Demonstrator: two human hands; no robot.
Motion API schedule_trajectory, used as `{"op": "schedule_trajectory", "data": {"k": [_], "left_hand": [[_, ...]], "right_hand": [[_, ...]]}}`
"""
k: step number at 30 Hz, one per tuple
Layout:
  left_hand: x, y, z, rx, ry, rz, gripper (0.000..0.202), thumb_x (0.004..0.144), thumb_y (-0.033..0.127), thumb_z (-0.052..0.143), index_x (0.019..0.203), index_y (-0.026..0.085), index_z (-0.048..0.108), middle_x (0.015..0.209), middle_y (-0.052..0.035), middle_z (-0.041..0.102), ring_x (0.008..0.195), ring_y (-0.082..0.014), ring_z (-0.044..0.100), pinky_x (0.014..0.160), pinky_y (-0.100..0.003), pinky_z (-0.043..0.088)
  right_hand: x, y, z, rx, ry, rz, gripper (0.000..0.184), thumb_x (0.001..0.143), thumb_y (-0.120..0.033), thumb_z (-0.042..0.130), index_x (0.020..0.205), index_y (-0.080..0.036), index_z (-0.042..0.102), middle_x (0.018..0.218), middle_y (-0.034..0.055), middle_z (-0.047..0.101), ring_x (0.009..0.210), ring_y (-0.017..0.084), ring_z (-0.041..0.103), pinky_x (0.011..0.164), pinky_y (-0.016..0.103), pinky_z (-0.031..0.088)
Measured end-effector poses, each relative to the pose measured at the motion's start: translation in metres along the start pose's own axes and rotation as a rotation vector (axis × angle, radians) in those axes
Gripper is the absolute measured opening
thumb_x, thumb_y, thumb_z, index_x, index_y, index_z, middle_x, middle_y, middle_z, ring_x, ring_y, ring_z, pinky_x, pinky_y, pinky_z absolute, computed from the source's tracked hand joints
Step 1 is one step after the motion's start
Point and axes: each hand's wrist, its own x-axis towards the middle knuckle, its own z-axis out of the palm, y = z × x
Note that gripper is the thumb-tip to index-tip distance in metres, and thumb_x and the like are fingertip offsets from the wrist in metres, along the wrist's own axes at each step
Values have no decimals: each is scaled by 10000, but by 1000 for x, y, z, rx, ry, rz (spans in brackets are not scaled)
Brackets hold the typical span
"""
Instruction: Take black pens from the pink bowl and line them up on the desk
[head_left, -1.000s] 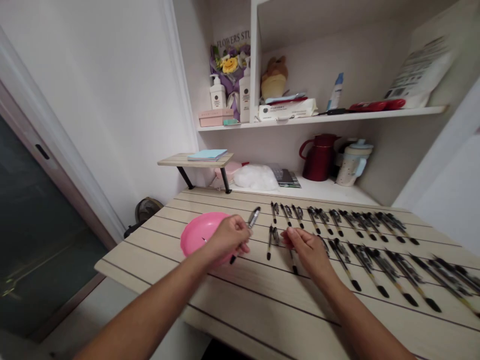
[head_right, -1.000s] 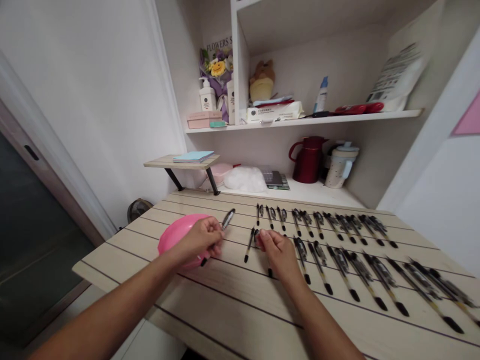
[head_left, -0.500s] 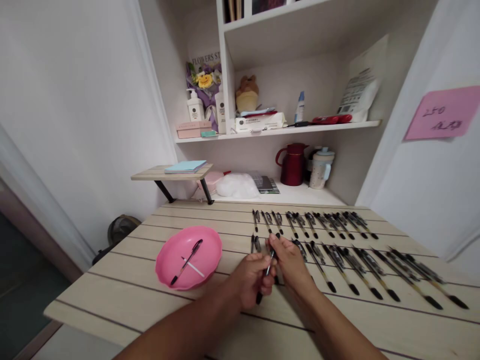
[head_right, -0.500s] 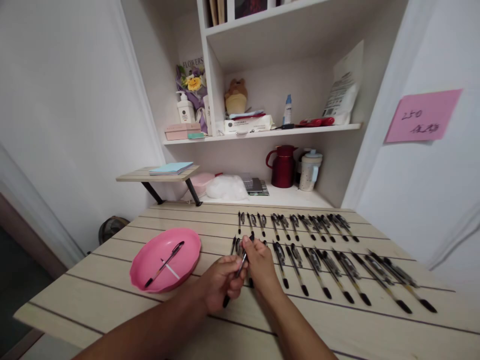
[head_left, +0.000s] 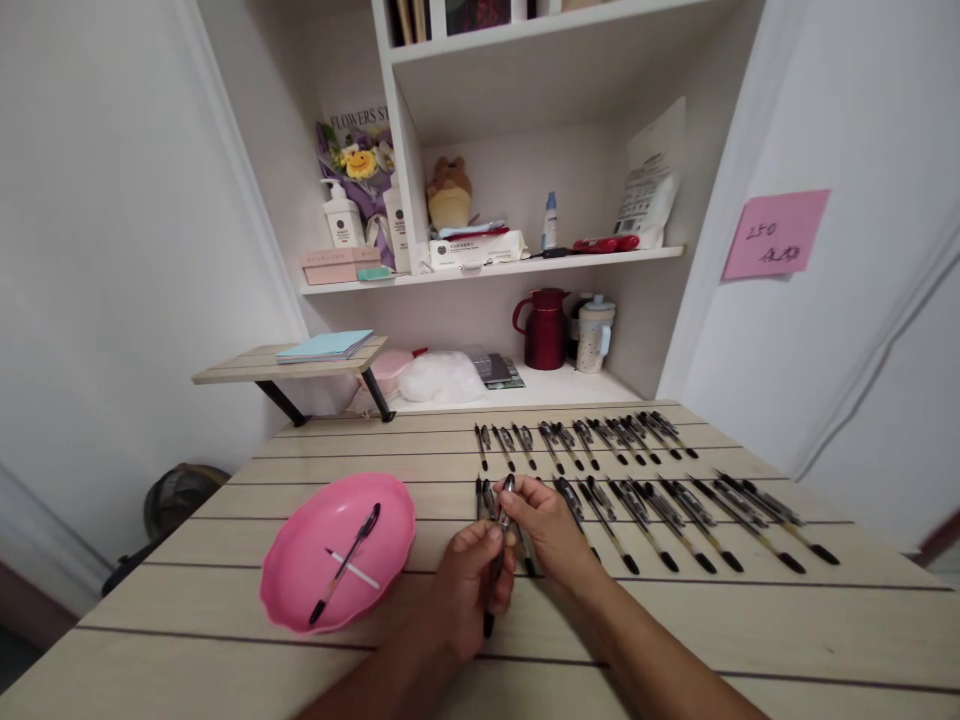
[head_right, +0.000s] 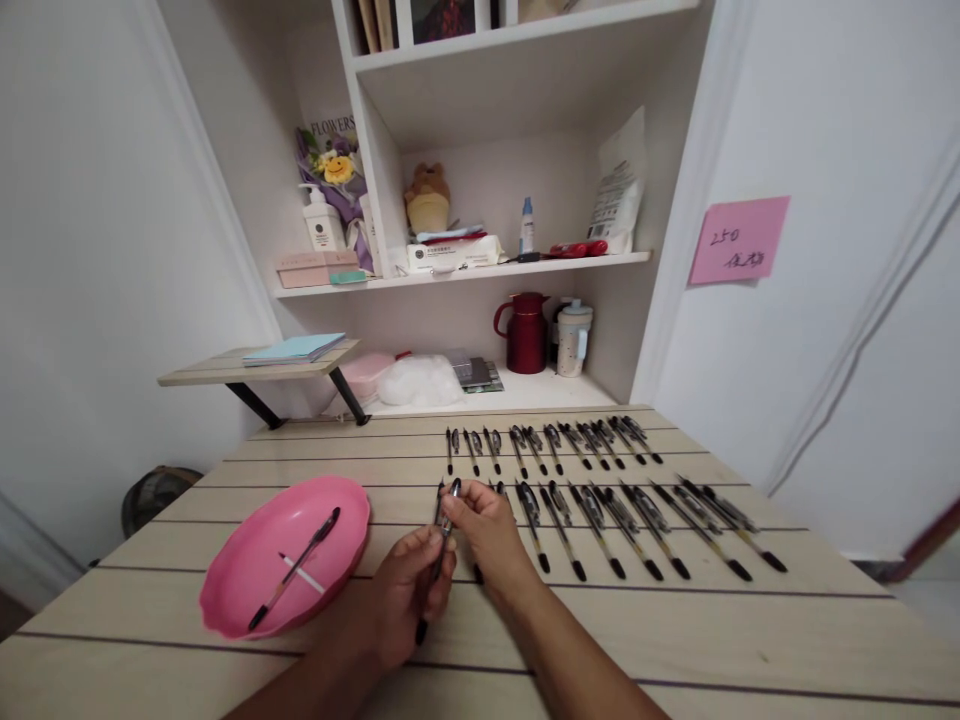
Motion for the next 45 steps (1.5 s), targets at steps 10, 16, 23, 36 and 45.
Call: {"op": "schedule_trajectory", "data": {"k": [10, 16, 23, 36, 45], "left_hand": [[6, -3, -6, 126, 58, 61, 278, 646, 375, 661, 654, 154, 492, 457, 49, 474, 361, -45, 376, 378, -183, 227], [5, 4, -8, -23, -50, -109, 274, 692, 391, 629, 753, 142, 534, 559, 39, 509, 353, -19, 333, 353, -168, 173], [1, 9, -13, -196, -272, -271, 231, 761, 360, 578, 853, 148, 566, 533, 57, 468, 320, -4, 284, 344, -167, 146], [7, 2, -13, 1, -140, -171, 292, 742, 425, 548, 863, 159, 530, 538, 62, 485, 293, -19, 292, 327, -186, 150], [20, -9, -18, -195, -18, -149, 260, 720, 414, 512, 821, 176, 486, 573, 53, 498, 306, -26, 287, 348, -191, 142]], "right_hand": [[2, 7, 1, -160, 148, -28, 292, 567, -382, 736, 701, -164, 595, 525, -55, 473, 469, 66, 376, 445, 202, 305], [1, 6, -1, -20, 96, 73, 323, 596, -398, 716, 790, -156, 624, 555, -46, 512, 441, 67, 414, 439, 212, 334], [-1, -8, -6, 274, -17, 117, 346, 616, -335, 735, 907, -171, 645, 659, -14, 571, 500, 57, 456, 464, 182, 365], [7, -9, -18, 285, 183, -47, 330, 640, -300, 724, 942, -214, 621, 751, -10, 599, 637, 86, 551, 515, 180, 468], [56, -11, -31, -92, 325, 101, 226, 588, -267, 739, 764, -181, 628, 595, -23, 570, 515, 81, 529, 401, 155, 440]]}}
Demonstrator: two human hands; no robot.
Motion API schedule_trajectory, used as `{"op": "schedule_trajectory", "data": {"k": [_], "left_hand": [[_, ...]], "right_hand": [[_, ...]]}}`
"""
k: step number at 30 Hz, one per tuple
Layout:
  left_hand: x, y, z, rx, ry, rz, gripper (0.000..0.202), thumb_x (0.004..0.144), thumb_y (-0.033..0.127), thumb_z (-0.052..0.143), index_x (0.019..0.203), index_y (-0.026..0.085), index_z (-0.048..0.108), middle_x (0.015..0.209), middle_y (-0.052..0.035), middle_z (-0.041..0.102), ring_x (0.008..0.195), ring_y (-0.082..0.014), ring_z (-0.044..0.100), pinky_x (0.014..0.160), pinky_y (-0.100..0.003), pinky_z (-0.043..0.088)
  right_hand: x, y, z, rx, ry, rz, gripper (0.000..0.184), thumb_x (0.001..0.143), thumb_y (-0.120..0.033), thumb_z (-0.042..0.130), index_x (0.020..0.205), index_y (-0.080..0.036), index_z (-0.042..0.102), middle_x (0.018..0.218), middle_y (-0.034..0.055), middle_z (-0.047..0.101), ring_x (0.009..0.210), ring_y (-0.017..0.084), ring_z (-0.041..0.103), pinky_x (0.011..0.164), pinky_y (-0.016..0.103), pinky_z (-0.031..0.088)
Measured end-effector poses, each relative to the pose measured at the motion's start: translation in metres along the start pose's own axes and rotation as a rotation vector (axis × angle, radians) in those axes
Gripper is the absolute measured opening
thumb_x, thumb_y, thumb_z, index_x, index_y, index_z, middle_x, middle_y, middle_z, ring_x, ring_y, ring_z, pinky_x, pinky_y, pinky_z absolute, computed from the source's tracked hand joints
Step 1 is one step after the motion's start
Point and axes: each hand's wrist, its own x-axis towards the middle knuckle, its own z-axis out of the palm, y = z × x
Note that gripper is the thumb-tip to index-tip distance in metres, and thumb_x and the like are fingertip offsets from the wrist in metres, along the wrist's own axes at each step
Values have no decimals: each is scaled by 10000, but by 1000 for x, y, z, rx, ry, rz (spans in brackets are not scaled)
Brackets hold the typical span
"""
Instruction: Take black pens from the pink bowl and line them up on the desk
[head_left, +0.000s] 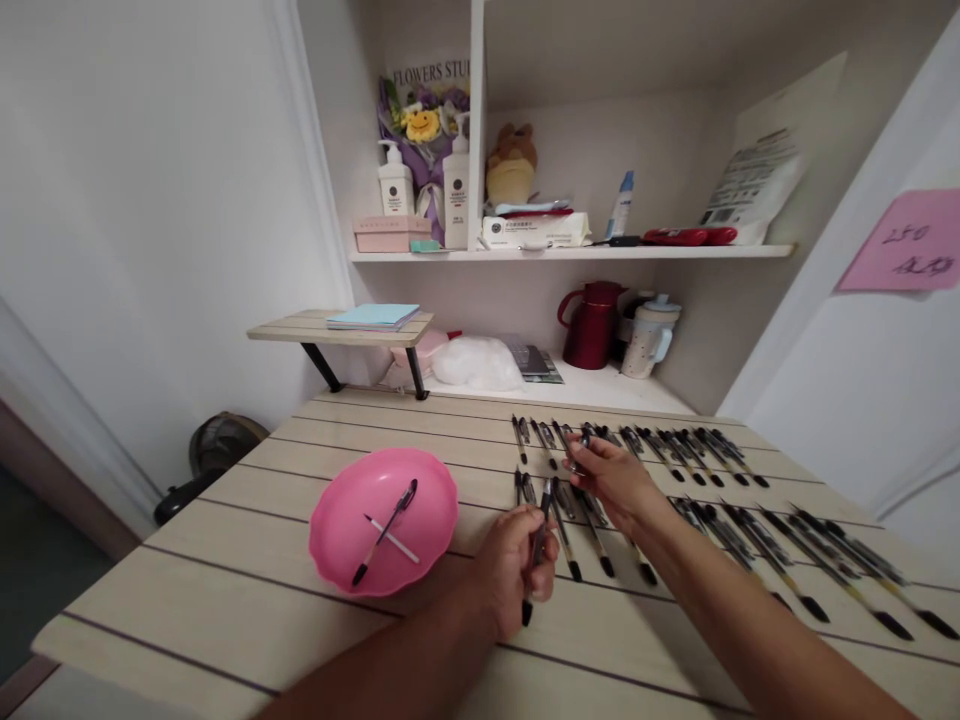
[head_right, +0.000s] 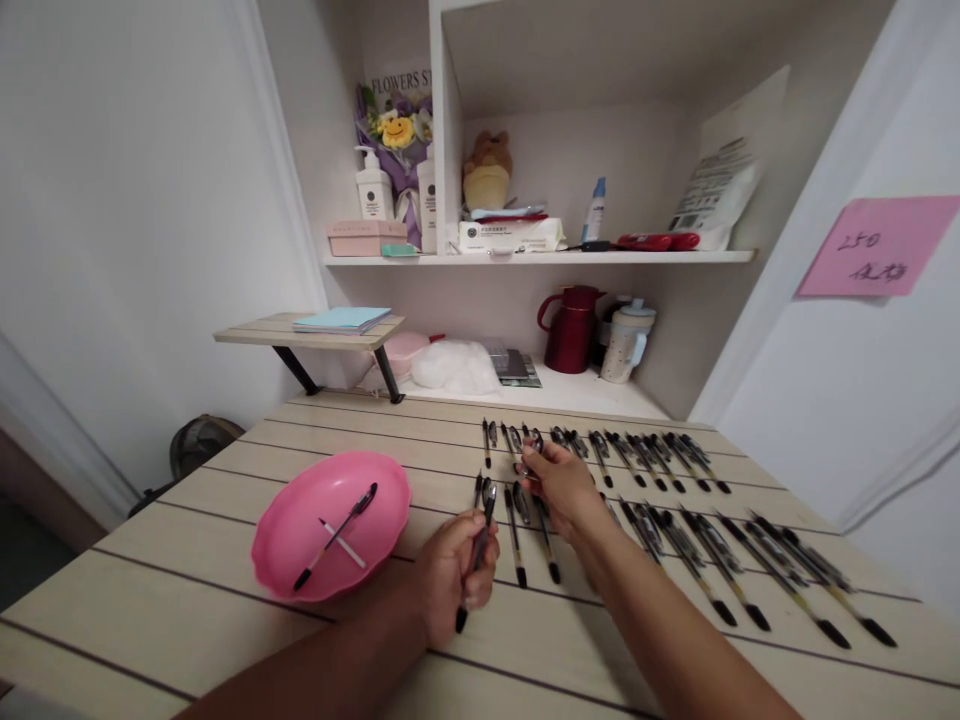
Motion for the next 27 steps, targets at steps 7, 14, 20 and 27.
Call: {"op": "schedule_trajectory", "data": {"k": [7, 14, 20, 27], "left_hand": [[2, -4, 5, -92, 131, 99, 273, 685, 425, 521, 790, 176, 486, 550, 52, 489, 324, -33, 321, 360, -186, 157], [14, -7, 1, -151, 205, 218, 307, 673, 465, 544, 763, 178, 484, 530, 43, 495, 325, -45, 345, 350, -190, 212], [21, -10, -1, -185, 233, 234, 279, 697, 445, 508, 779, 179, 488, 507, 42, 489, 294, -45, 330, 326, -185, 196], [22, -8, -1, -216, 225, 206, 301, 677, 453, 543, 784, 175, 497, 498, 38, 497, 288, -51, 344, 319, -186, 200]], "right_hand": [[75, -1, 41, -781, -76, -109, 310, 659, -288, 651, 942, -163, 622, 588, 8, 614, 516, 124, 565, 491, 240, 458], [128, 25, 85, -1264, -71, -110, 103, 550, -189, 671, 641, -142, 658, 621, 96, 659, 735, 220, 630, 600, 244, 429], [147, 42, 103, -1477, -120, -73, 121, 548, -140, 646, 655, -92, 676, 751, 173, 680, 781, 248, 635, 618, 259, 440], [145, 38, 109, -1489, -136, -99, 202, 548, -134, 656, 738, -69, 681, 865, 215, 668, 844, 269, 623, 642, 270, 434]]}}
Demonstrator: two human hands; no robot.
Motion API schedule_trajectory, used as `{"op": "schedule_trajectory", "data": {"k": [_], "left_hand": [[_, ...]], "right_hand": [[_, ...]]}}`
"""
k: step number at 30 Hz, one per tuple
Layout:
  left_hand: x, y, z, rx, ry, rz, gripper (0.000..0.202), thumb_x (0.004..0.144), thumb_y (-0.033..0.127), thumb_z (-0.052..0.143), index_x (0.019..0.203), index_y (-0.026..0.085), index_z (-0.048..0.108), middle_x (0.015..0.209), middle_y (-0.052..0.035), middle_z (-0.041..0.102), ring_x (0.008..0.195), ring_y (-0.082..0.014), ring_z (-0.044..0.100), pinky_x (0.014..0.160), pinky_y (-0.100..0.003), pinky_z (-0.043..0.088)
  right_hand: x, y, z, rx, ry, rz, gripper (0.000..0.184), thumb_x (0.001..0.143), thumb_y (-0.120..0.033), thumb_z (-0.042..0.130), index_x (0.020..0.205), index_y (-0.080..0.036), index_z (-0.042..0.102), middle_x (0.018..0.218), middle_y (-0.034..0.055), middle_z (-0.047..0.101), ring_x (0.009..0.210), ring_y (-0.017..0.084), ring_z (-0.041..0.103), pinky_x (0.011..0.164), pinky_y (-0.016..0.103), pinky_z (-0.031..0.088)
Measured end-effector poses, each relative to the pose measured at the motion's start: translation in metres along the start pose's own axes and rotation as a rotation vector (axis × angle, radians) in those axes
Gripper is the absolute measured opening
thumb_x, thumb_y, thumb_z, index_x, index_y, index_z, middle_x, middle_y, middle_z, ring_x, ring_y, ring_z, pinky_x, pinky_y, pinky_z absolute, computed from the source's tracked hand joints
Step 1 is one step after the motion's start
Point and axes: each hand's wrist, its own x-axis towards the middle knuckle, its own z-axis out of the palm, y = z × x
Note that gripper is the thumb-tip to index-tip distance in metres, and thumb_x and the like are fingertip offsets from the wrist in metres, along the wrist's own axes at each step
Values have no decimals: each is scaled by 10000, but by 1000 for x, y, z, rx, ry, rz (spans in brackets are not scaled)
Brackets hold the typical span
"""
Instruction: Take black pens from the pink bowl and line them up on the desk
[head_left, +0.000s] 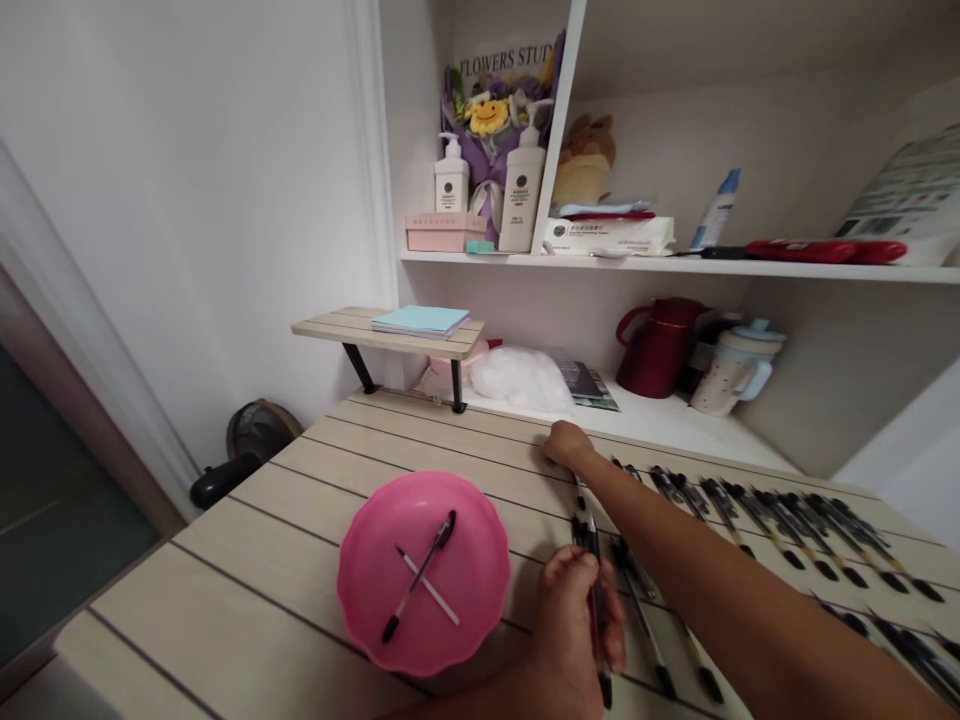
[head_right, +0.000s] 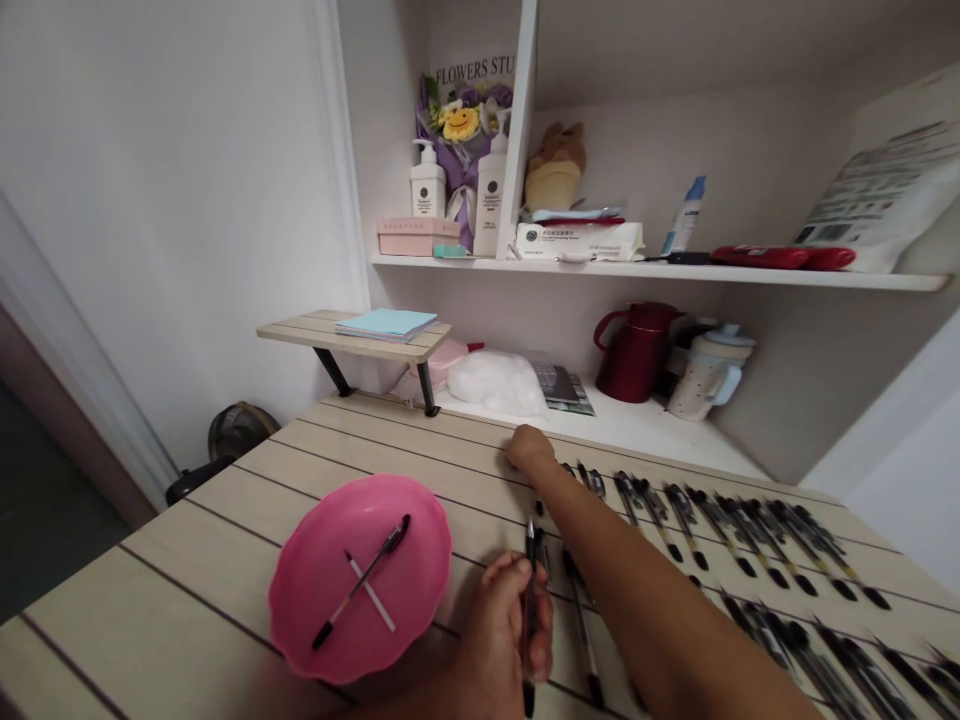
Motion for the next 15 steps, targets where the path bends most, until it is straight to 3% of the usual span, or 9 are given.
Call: {"op": "schedule_trajectory", "data": {"k": [5, 10, 12, 15], "left_hand": [[0, 4, 0, -3, -6, 47, 283, 679, 434, 570, 763, 182, 473, 527, 42, 503, 327, -52, 376, 343, -183, 228], [-1, 7, 2, 14, -27, 130, 285, 663, 416, 608, 706, 179, 456, 537, 48, 500, 341, -40, 374, 354, -178, 235], [-2, 8, 4, 6, -27, 134, 287, 651, 408, 619, 710, 180, 454, 536, 52, 499, 339, -37, 369, 356, -175, 239], [-4, 9, 5, 18, -41, 146, 272, 646, 380, 625, 715, 182, 452, 531, 58, 493, 341, -39, 372, 355, -172, 238]], "right_hand": [[-27, 6, -27, 141, 36, -37, 183, 713, -228, 534, 759, -110, 666, 848, 161, 673, 805, 217, 623, 638, 253, 415], [-101, 28, -38, 407, -80, -70, 430, 850, -454, 297, 765, -169, 608, 690, 51, 652, 538, 123, 568, 467, 222, 363], [-131, 36, -35, 783, -206, -56, 451, 796, -563, 370, 727, -172, 582, 641, 28, 617, 521, 115, 533, 464, 219, 349], [-160, 43, -29, 1065, -254, -63, 401, 688, -570, 558, 631, -174, 531, 550, -22, 541, 479, 89, 463, 471, 211, 321]]}}
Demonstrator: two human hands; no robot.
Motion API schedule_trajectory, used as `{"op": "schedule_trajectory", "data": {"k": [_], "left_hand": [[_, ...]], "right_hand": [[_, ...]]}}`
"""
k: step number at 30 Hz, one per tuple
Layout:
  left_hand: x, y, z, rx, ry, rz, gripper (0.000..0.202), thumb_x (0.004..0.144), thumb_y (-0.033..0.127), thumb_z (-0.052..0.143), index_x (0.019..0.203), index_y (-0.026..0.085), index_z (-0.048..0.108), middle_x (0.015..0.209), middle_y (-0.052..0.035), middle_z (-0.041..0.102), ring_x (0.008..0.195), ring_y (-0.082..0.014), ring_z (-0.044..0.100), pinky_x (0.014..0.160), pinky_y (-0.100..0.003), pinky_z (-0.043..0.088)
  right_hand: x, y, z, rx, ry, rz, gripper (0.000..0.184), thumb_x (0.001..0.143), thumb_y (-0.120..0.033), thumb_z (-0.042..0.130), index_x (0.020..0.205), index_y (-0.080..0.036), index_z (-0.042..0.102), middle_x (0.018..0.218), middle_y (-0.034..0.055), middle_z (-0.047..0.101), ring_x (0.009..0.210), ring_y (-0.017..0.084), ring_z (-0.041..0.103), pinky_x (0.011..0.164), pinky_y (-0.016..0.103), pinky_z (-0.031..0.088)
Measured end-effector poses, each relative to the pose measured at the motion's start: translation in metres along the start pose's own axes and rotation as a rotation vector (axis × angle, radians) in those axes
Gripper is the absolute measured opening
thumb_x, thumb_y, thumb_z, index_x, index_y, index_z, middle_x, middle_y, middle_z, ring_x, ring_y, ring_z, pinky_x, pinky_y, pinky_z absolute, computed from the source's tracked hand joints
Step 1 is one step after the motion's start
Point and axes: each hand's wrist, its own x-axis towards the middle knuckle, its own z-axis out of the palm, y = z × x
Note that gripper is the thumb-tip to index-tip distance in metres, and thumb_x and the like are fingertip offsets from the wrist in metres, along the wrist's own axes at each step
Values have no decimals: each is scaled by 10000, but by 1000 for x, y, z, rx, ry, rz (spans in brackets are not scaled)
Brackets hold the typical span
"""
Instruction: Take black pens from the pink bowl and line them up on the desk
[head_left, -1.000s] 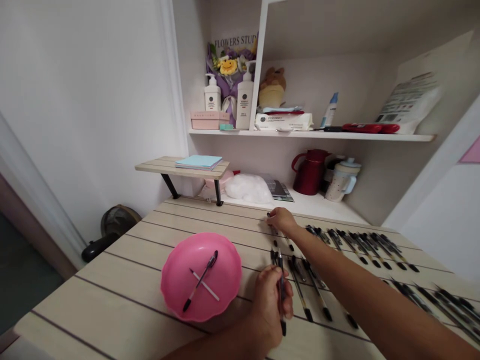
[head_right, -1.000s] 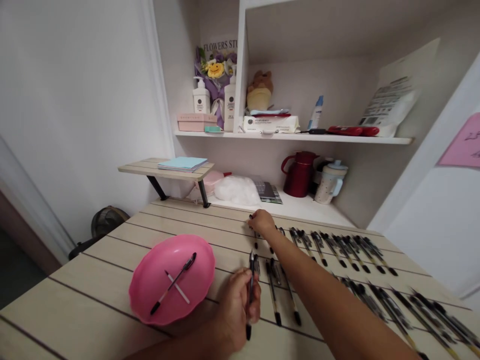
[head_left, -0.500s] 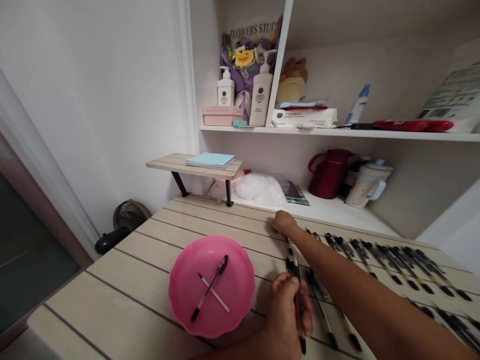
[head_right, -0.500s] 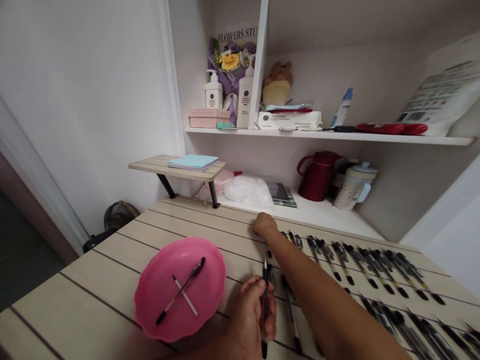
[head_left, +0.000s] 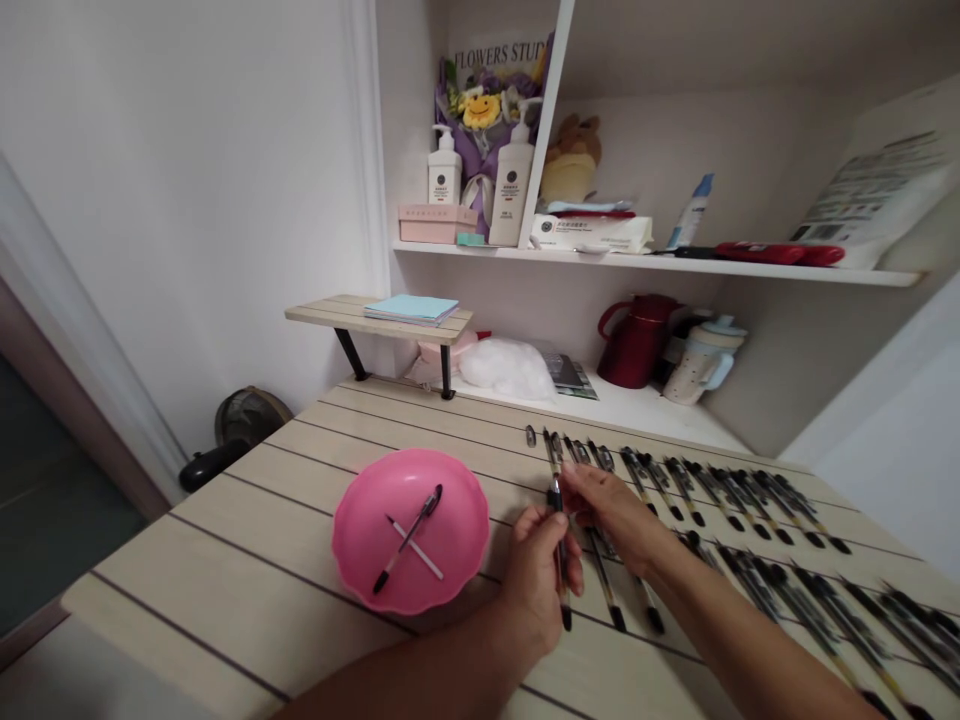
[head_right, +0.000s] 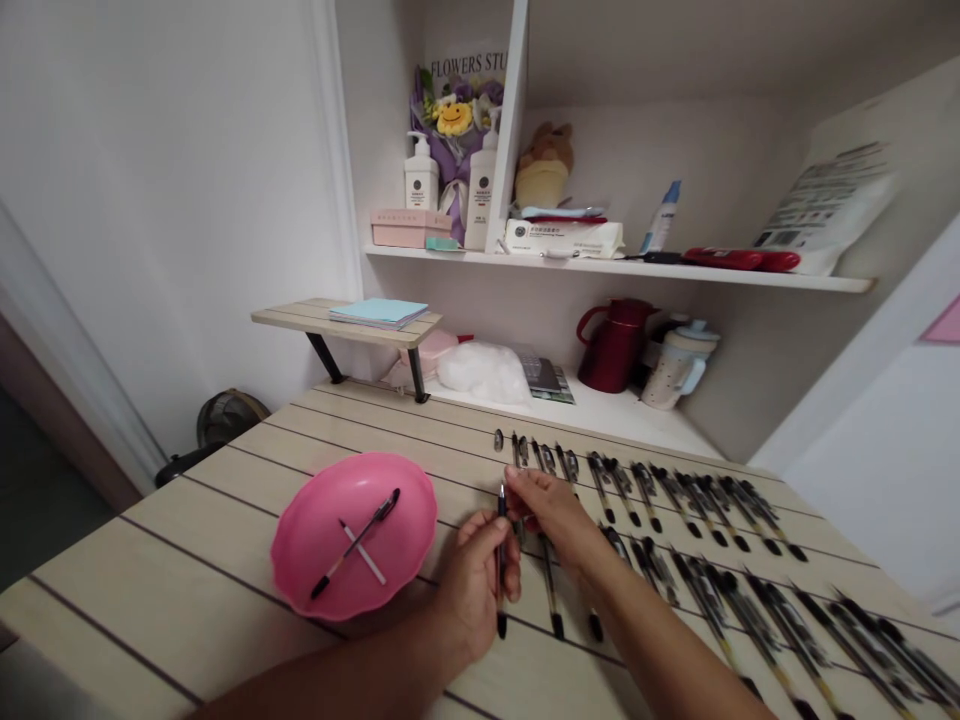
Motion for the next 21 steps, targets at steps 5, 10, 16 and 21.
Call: {"op": "schedule_trajectory", "data": {"k": [5, 10, 16, 21], "left_hand": [[-2, 3, -1, 79, -27, 21, 279, 623, 354, 648, 698, 176, 448, 525, 66, 483, 337, -26, 357, 353, -165, 220], [-4, 6, -2, 169, -6, 53, 298, 605, 342, 668, 673, 180, 428, 511, 69, 480, 334, -27, 364, 354, -166, 214], [-4, 5, -4, 192, -34, 30, 277, 628, 360, 646, 671, 174, 446, 498, 62, 481, 325, -32, 364, 356, -178, 198], [-4, 4, -5, 166, -73, -14, 282, 696, 429, 565, 740, 158, 502, 509, 50, 490, 320, -34, 354, 354, -183, 195]], "right_hand": [[-12, 4, 5, 92, 26, -103, 373, 589, -500, 691, 566, -180, 500, 466, -58, 454, 418, 68, 363, 461, 226, 283], [-16, 4, 5, 70, 81, -129, 375, 591, -518, 682, 558, -179, 525, 458, -49, 448, 431, 76, 346, 452, 229, 265], [-18, 8, 3, 82, 54, -129, 324, 612, -477, 687, 592, -177, 567, 475, -24, 518, 443, 95, 426, 468, 236, 324], [-24, 6, 7, 169, -118, -90, 335, 735, -510, 554, 750, -177, 577, 441, -34, 518, 352, 114, 463, 419, 245, 341]]}}
